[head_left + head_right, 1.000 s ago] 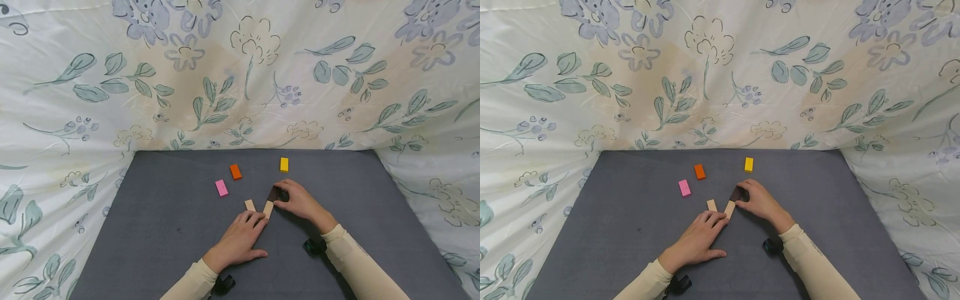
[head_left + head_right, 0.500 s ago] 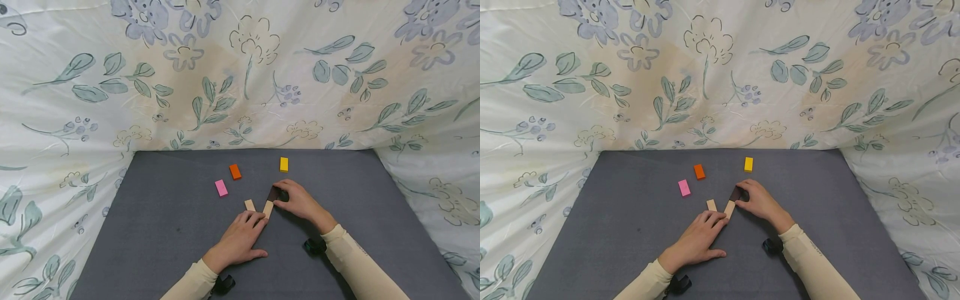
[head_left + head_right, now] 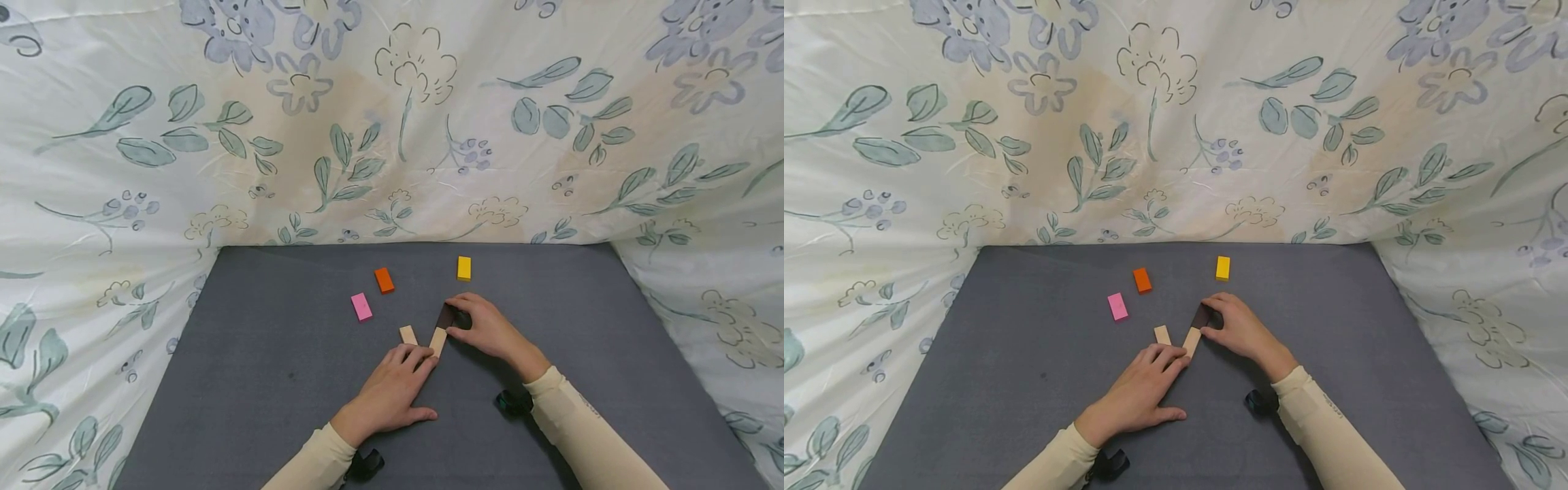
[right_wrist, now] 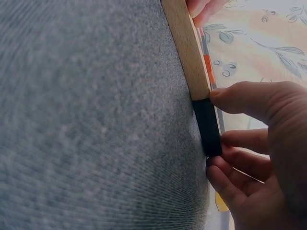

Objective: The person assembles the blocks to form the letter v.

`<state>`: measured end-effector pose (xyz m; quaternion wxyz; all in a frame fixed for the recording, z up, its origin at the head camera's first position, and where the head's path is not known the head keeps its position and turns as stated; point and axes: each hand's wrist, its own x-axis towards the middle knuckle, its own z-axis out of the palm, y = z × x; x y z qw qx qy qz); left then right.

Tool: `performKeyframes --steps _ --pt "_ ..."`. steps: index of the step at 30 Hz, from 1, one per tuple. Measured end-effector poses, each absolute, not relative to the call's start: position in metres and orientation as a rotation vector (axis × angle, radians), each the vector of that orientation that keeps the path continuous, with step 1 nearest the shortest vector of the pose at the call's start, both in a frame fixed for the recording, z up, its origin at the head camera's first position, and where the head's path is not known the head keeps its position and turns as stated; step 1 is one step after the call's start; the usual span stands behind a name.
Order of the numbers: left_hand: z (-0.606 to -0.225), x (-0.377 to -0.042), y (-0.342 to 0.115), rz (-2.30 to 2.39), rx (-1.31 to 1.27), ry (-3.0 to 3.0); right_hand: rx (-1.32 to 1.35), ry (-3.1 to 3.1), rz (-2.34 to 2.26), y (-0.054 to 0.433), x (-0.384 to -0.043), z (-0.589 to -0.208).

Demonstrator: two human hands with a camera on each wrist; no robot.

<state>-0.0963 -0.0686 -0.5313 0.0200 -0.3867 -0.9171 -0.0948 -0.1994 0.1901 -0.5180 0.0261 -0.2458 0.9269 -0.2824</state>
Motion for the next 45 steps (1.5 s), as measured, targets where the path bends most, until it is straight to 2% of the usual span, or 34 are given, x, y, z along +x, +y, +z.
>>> performKeyframes --steps 45 --pt "-0.5275 -0.0966 -0.0683 -0.300 -1.198 -2.879 -0.767 2.842 -0.967 0.1935 -0.2022 -0.5166"
